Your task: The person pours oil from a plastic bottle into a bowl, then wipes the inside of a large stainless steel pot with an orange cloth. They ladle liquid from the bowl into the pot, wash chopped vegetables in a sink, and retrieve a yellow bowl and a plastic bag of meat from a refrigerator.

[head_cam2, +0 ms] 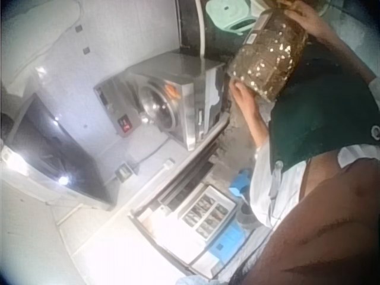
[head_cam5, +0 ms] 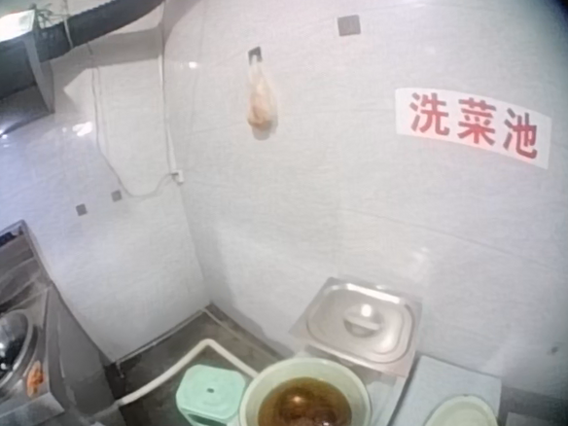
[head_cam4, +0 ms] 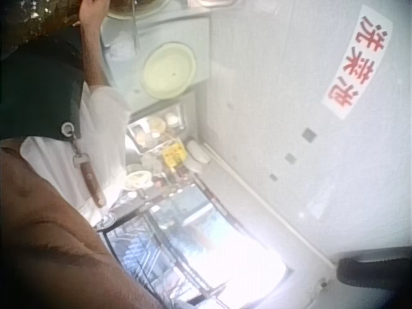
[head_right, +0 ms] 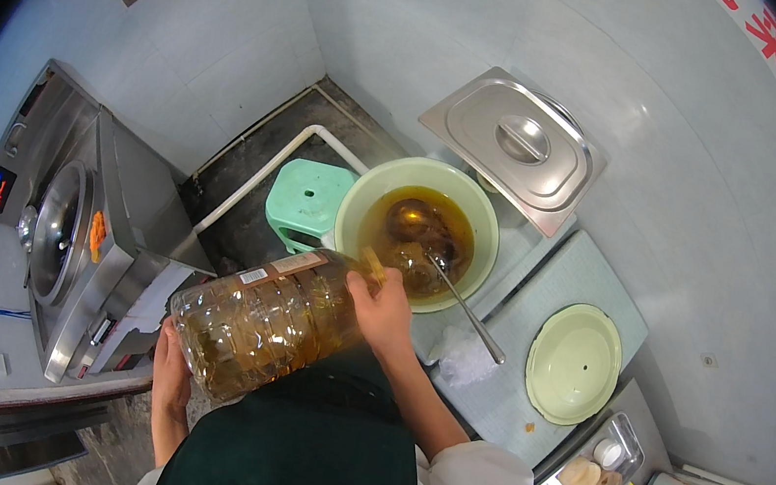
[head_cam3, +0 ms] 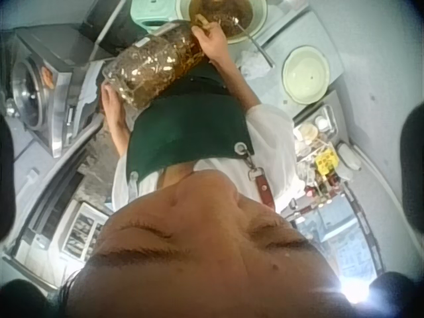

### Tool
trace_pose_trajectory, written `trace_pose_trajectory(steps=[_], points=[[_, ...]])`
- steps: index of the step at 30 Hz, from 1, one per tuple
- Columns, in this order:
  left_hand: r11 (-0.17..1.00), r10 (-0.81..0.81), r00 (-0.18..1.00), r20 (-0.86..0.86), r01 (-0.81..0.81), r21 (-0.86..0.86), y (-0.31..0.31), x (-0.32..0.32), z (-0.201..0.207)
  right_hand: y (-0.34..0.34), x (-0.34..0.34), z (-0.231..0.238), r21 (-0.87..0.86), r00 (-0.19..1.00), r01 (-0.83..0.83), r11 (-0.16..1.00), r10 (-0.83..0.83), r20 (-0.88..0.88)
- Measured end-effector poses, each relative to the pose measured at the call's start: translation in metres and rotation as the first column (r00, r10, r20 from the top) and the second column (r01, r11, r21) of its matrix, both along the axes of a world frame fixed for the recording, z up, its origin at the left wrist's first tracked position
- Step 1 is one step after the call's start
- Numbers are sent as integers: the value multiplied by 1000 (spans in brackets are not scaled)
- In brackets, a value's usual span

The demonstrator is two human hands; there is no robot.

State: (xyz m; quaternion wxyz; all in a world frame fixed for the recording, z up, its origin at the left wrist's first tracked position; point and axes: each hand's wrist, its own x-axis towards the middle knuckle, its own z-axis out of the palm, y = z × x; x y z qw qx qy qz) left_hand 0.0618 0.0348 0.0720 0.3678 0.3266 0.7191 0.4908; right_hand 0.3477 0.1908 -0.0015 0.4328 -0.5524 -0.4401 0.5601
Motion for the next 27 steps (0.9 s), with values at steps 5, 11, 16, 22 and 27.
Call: trace_pose_trajectory(steps=[5,11,16,22,27], points=[[1000,-12,993,116,13,-2,-11,-4,-12,1,-4,9,19,990,16,1000,-13,-137],[995,47,955,294,-19,-98,-15,-12,-19,4,-3,25,-35,983,34,999,-40,-178],[998,27,960,279,-8,-68,-10,-20,-31,8,-3,30,-93,970,46,995,-67,-234],[993,108,712,693,-104,-48,-7,-24,-25,13,-3,36,-65,952,70,995,-86,-295],[967,49,558,828,-232,100,-1,-16,-55,9,-6,42,-162,935,47,986,-100,-339]])
